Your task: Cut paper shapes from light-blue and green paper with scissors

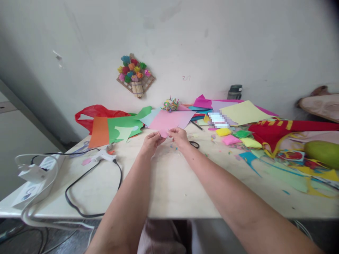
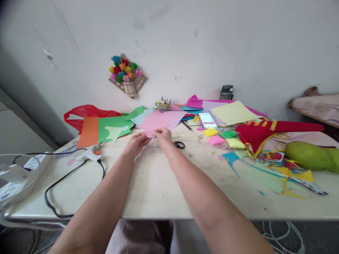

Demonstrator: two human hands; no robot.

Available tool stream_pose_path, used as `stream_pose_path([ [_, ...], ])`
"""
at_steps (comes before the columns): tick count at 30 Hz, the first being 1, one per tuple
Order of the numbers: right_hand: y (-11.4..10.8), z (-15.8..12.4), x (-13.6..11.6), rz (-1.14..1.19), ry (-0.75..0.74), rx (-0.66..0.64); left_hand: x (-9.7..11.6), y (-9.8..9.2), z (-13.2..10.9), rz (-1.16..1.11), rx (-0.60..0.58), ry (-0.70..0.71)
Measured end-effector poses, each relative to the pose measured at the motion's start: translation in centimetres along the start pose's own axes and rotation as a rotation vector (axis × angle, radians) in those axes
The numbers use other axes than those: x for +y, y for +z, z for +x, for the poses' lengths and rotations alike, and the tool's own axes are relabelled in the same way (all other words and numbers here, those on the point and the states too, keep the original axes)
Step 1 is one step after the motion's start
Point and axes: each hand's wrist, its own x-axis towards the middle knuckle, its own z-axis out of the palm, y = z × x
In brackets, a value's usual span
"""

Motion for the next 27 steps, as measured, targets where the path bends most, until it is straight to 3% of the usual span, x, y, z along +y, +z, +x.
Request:
stream_pose_path([
  [5, 0.00, 0.31, 0.41, 0.004, -0.066, 0.001, 0.31, 0.58, -0.11, 0.014, 0.030, -0.068],
  [12, 0.19, 0.42, 0.63, 0.038, -0.087, -0.043, 0.20, 0.48, -0.27, 0.185, 0.024, 0.004],
  [27, -0.09, 0.25, 0.55, -0.047, -0.100, -0.081, 0.12, 0.38, -0.25, 0.226, 0.029, -0.020],
])
